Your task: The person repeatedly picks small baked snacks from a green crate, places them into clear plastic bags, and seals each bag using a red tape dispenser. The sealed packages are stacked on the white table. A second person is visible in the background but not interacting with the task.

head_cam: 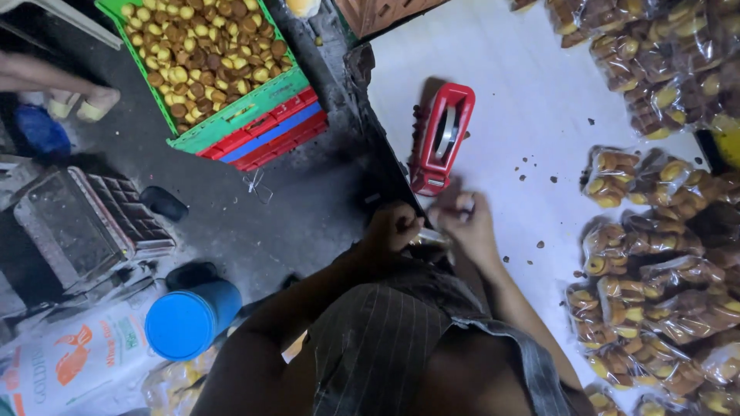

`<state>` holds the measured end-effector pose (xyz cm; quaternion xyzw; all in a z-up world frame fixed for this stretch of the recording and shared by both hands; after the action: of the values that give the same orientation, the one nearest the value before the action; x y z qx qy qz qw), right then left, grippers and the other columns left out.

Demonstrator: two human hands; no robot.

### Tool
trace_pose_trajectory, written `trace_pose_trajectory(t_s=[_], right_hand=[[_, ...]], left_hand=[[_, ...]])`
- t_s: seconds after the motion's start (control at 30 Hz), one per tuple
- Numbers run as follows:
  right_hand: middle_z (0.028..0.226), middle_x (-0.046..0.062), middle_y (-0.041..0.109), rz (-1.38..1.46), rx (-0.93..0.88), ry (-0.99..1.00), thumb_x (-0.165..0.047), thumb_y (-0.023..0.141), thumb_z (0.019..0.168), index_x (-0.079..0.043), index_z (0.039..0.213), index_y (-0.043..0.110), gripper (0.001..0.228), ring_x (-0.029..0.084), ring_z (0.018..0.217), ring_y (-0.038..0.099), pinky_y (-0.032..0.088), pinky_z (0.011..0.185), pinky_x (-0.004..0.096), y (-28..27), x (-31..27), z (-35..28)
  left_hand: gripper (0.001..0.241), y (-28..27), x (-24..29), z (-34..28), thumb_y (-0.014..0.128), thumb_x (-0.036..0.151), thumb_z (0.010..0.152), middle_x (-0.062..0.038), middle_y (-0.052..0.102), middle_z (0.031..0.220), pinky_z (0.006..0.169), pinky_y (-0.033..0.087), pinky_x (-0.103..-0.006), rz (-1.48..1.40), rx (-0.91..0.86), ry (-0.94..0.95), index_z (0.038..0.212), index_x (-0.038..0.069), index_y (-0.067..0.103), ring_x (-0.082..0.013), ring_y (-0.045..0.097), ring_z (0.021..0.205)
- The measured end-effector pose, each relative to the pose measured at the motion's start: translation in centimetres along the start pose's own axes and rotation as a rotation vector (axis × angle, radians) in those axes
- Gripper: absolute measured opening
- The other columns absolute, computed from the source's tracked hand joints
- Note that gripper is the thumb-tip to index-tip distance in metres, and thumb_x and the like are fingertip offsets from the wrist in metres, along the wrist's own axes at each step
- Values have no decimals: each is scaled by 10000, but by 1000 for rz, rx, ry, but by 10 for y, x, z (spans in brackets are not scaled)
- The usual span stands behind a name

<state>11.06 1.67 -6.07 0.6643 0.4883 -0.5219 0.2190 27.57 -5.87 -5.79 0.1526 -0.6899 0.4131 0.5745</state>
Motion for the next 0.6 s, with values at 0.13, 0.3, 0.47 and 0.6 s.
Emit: trace_pose_trajectory(t_s=[0.13, 0.3, 0.47, 0.6], right_hand=[[914, 129, 688, -73, 31, -38, -498, 732, 986, -106, 1093, 745, 406, 233, 847, 642, 515, 757, 392, 5, -10, 67], [704, 79, 629, -132, 45, -274, -54, 766, 793, -88, 764, 745, 49, 229, 752, 610, 484, 731, 338, 9, -78, 24], [761, 111, 679, -295, 297, -395, -166, 851, 802, -93, 809, 788, 97, 318, 857, 636, 510, 792, 426, -56, -60, -14], [1121, 144, 559, 275, 307, -608, -260, 751, 889, -44, 838, 765, 222, 210, 976, 499, 411, 902, 327, -97, -104, -96]], left_hand=[[260, -57, 44, 11, 742, 219, 895, 5, 499, 743, 720, 459, -309, -279, 100, 3, 719, 183, 554, -189, 595, 719], [283, -73, 62, 46, 746, 268, 891, -77, 562, 738, 637, 505, -360, -16, 51, 224, 727, 173, 535, -329, 655, 729], [342, -51, 118, 85, 715, 166, 896, -65, 456, 671, 620, 475, -382, 31, -57, 327, 694, 149, 439, -346, 588, 654], [361, 16, 166, 105, 709, 112, 880, -25, 420, 685, 643, 475, -335, -45, -168, 472, 718, 166, 391, -285, 559, 646]])
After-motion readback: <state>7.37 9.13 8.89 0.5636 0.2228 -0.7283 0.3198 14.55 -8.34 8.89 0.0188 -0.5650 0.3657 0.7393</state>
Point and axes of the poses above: each hand's wrist, its own z-axis towards the middle knuckle, its own y-axis out of the palm, x = y × z, the point moved 9 cm from there along z, towards the middle knuckle
